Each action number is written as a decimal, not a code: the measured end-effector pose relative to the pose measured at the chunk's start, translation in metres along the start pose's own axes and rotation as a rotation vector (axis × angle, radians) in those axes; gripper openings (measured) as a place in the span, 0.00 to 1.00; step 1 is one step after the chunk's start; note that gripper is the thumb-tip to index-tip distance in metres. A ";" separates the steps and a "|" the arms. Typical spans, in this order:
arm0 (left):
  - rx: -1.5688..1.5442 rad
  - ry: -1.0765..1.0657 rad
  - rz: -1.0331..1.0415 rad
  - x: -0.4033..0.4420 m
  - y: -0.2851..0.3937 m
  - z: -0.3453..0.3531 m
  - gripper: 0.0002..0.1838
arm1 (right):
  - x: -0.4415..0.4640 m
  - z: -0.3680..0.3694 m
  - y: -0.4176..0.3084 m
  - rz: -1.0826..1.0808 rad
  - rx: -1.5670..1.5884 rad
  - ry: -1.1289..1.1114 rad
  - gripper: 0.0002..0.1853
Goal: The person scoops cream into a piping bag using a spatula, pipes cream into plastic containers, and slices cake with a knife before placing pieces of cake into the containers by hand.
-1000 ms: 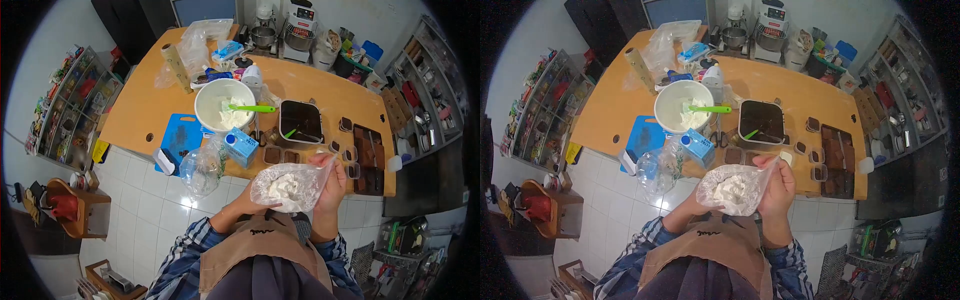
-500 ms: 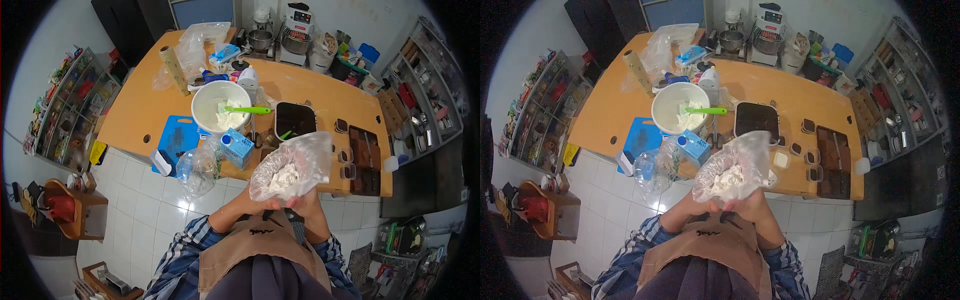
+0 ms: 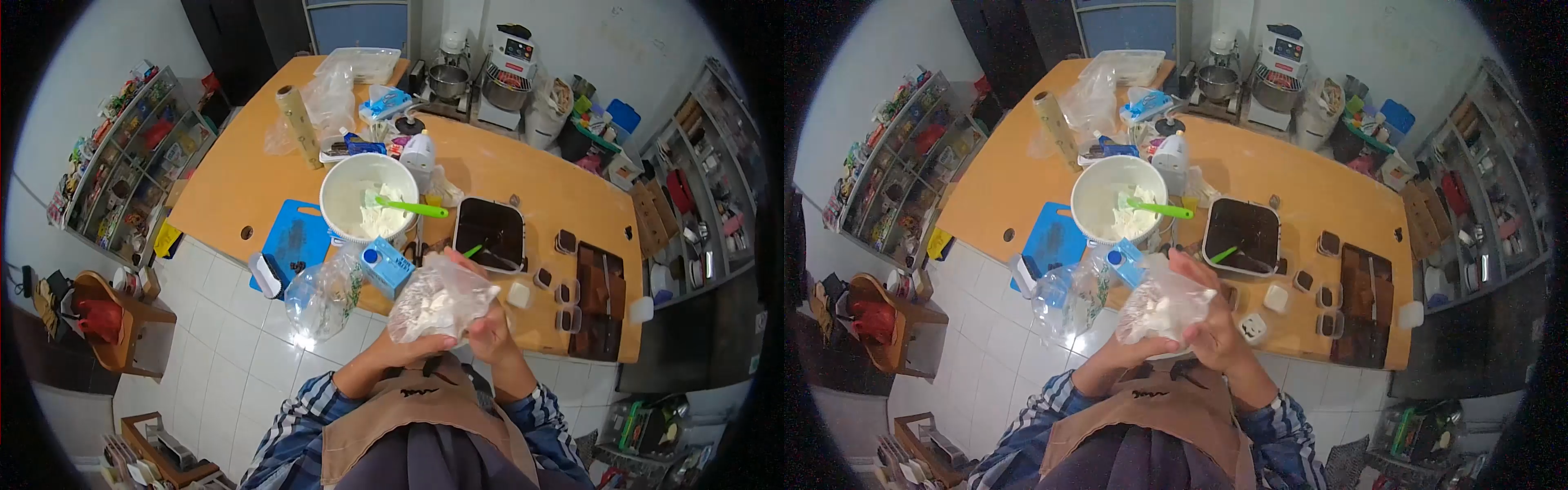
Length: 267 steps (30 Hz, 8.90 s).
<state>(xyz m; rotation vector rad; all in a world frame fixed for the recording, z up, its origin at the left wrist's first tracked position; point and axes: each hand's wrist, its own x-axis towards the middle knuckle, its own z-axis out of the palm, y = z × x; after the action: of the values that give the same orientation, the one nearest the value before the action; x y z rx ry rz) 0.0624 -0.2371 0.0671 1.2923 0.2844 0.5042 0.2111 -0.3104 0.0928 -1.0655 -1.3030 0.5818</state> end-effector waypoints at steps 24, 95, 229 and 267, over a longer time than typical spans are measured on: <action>-0.156 1.202 0.171 -0.016 0.064 -0.011 0.50 | 0.242 -0.133 0.417 0.293 -1.234 -1.120 0.25; 0.494 0.336 0.285 0.002 0.047 0.001 0.39 | 0.081 -0.012 -0.103 -0.364 -1.057 -0.588 0.07; 0.478 0.181 0.399 -0.043 0.066 -0.013 0.05 | -0.044 0.058 -0.007 0.182 0.269 0.441 0.28; -0.125 0.058 0.034 0.083 -0.071 0.130 0.28 | -0.050 -0.132 0.032 0.060 -0.048 0.152 0.08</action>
<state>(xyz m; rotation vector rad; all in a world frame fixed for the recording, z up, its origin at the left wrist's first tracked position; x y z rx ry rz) 0.2093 -0.3176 0.0392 1.1644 0.2756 0.5806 0.3322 -0.3778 0.0519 -1.1688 -1.1605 0.5063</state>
